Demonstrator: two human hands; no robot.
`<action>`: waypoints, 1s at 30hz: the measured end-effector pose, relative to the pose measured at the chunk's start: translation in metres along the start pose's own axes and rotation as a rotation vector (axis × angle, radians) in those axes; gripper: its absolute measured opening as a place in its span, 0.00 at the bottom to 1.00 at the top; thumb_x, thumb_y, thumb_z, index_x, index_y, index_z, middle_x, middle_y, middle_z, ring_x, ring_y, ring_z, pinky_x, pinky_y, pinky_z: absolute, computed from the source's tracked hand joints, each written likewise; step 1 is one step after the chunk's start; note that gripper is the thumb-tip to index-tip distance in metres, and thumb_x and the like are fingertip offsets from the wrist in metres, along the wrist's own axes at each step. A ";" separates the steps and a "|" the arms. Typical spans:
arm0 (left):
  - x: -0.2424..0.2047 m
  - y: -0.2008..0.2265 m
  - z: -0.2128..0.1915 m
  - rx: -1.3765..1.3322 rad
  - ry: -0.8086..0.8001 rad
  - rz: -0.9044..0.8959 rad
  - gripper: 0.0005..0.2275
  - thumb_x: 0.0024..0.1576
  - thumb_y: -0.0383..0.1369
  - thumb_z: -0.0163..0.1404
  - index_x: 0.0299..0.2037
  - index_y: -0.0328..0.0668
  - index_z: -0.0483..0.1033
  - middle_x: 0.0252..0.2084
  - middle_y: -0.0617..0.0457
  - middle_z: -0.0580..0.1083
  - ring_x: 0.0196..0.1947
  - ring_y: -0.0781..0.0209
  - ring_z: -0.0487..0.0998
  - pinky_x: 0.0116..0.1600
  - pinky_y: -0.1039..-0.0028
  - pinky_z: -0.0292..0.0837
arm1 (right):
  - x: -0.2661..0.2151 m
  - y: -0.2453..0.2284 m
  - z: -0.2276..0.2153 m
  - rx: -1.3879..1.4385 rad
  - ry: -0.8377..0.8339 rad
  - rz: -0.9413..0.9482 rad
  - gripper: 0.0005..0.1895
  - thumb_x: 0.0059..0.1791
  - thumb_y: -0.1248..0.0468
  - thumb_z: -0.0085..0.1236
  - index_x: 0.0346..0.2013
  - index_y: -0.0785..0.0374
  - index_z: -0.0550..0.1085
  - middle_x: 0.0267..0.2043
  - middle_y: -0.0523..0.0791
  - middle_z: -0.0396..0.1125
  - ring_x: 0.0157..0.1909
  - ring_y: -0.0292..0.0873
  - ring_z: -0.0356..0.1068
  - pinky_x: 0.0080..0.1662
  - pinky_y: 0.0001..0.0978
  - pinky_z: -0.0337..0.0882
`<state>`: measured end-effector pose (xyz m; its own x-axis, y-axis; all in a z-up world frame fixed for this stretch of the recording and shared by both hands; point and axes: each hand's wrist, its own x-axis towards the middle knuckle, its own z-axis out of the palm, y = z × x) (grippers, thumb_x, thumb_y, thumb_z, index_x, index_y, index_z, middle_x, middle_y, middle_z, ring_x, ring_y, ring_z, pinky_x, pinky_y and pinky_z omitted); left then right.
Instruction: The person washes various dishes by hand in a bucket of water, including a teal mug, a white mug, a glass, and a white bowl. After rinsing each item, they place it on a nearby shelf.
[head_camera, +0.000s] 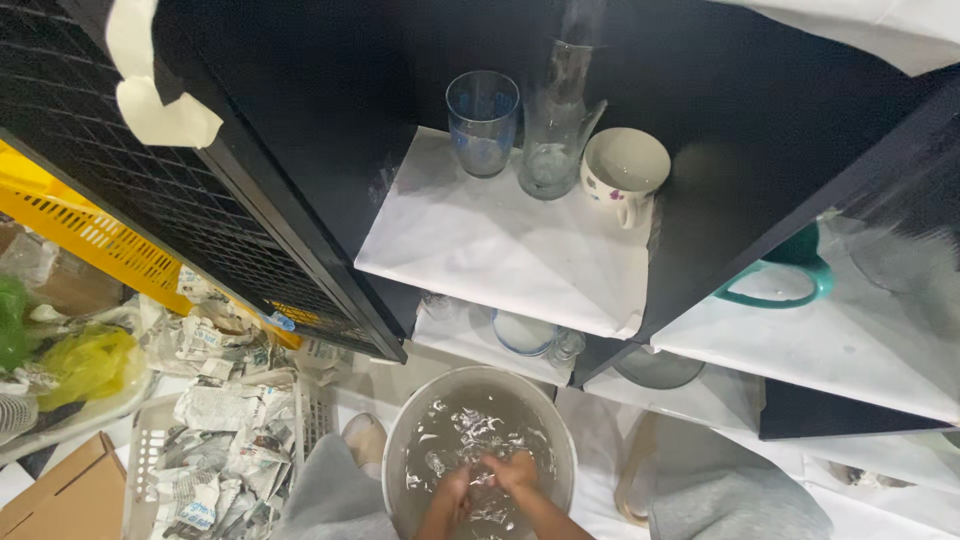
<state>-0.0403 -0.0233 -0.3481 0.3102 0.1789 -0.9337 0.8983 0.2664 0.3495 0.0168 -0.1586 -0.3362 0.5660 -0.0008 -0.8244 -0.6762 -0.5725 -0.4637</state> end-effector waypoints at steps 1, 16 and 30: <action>-0.001 0.000 0.002 -0.039 -0.005 -0.015 0.23 0.61 0.55 0.43 0.47 0.43 0.79 0.29 0.48 0.77 0.24 0.60 0.70 0.27 0.66 0.63 | 0.001 0.000 0.002 -0.072 0.061 -0.013 0.35 0.41 0.38 0.71 0.37 0.71 0.78 0.40 0.55 0.78 0.38 0.48 0.75 0.39 0.42 0.73; -0.111 0.069 0.011 0.307 0.755 1.029 0.13 0.42 0.42 0.65 0.31 0.46 0.81 0.41 0.47 0.75 0.42 0.40 0.79 0.44 0.55 0.75 | 0.010 -0.008 -0.005 0.751 -0.392 0.088 0.39 0.42 0.36 0.65 0.57 0.58 0.72 0.48 0.50 0.71 0.49 0.47 0.72 0.52 0.45 0.72; -0.177 0.101 0.014 0.427 0.743 1.459 0.10 0.43 0.38 0.64 0.29 0.44 0.79 0.33 0.51 0.72 0.30 0.46 0.78 0.34 0.59 0.74 | -0.015 -0.029 -0.021 0.915 -0.639 -0.041 0.33 0.47 0.37 0.52 0.60 0.51 0.71 0.58 0.42 0.71 0.56 0.42 0.71 0.57 0.46 0.68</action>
